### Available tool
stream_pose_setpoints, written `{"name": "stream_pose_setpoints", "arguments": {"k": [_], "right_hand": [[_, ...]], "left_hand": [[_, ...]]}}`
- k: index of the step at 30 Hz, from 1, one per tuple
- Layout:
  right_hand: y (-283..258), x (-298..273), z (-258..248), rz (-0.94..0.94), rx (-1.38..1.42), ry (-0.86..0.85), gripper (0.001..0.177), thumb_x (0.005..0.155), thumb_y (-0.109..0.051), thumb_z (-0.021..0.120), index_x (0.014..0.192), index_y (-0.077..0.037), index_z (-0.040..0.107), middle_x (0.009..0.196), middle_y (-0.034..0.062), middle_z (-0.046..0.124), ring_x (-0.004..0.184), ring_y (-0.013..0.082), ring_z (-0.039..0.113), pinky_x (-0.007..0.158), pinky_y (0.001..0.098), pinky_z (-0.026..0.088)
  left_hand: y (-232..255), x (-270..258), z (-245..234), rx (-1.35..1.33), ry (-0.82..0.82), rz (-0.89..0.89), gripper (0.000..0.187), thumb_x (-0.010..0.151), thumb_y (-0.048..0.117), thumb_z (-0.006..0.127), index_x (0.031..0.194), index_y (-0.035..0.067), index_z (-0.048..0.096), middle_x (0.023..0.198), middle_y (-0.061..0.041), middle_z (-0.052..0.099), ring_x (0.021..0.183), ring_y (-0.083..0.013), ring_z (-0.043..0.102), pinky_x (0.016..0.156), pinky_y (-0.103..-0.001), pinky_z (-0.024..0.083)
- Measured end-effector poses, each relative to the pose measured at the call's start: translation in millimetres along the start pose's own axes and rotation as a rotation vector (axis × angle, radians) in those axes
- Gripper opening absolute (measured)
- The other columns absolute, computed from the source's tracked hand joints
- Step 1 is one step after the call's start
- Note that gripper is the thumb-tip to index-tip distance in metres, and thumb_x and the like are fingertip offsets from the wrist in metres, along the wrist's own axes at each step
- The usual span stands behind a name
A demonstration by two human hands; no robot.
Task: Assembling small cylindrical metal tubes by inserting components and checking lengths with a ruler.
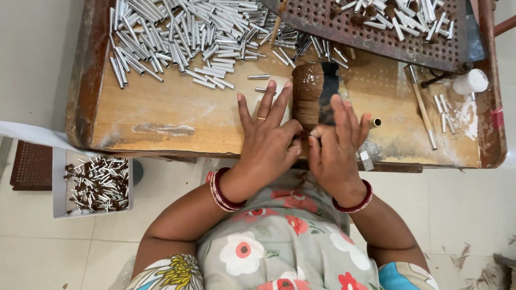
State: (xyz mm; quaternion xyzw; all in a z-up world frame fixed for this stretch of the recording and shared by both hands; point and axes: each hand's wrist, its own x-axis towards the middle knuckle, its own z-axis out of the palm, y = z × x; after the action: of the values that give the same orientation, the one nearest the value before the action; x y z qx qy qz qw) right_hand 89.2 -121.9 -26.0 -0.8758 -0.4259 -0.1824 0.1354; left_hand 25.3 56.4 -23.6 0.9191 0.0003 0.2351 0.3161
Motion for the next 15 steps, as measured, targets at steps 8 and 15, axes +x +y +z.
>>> {"name": "stream_pose_setpoints", "arguments": {"k": [8,15], "right_hand": [[14,-31,-18,-0.031,-0.075,0.443,0.031,0.111,-0.028,0.052,0.099,-0.001,0.063,0.157,0.0259,0.043,0.155,0.0389,0.028,0.129,0.0608,0.014],[11,-29,-31,-0.251,-0.345,0.642,0.024,0.110,-0.025,0.062,0.091,-0.010,0.064,0.146,0.0182,0.052,0.144,0.0351,0.035,0.124,0.0586,0.021]], "left_hand": [[20,1,-25,-0.330,0.119,0.080,0.021,0.082,0.020,0.073,0.097,0.008,0.067,0.139,-0.022,0.047,0.132,-0.0435,0.042,0.107,-0.056,0.033],[48,-7,-9,-0.656,-0.009,0.122,0.019,0.107,0.016,0.059,0.092,0.004,0.057,0.080,-0.015,0.057,0.075,-0.0390,0.061,0.064,-0.044,0.046]]}}
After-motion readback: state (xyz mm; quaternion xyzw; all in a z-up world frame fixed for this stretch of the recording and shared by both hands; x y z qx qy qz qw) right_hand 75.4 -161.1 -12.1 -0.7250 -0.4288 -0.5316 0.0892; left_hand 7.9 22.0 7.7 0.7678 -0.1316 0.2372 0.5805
